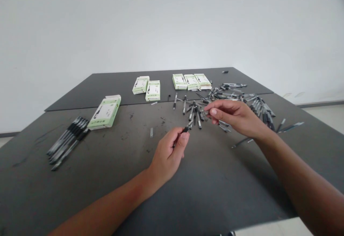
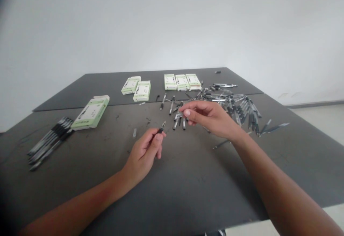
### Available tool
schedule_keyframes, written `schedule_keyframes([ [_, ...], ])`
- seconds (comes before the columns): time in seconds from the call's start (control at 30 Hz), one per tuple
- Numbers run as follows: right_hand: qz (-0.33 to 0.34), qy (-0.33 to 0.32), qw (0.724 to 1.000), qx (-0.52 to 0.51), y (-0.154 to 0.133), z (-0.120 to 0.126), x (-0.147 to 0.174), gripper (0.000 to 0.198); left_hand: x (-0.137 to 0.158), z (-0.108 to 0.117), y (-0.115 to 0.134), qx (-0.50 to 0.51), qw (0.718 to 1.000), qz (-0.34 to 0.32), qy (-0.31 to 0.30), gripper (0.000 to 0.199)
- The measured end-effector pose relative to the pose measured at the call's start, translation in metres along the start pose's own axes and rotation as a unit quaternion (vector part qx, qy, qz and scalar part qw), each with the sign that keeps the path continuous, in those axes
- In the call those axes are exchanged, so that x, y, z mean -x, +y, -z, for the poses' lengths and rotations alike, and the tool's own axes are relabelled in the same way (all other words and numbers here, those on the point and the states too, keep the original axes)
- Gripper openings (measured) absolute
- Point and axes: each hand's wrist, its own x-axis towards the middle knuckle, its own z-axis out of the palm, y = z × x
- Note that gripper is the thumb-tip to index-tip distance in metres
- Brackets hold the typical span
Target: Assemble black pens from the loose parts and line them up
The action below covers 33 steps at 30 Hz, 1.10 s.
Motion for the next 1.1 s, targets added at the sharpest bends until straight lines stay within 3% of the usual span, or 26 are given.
schedule_keyframes([
  [0.2, 0.030, -0.063, 0.997, 0.042, 0.006, 0.000, 0.009, 0.025, 0.000, 0.001, 0.005, -0.035, 0.999, -0.016, -0.010, 0.037],
  [0.6, 0.129, -0.047, 0.985, 0.106, -0.005, 0.001, 0.011, 0.020, 0.001, 0.004, 0.010, -0.115, 0.991, -0.065, -0.025, 0.031],
  [1.1, 0.077, -0.078, 0.981, 0.159, -0.004, 0.000, 0.015, 0.023, -0.001, 0.002, 0.013, -0.137, 0.987, -0.071, -0.045, 0.029],
])
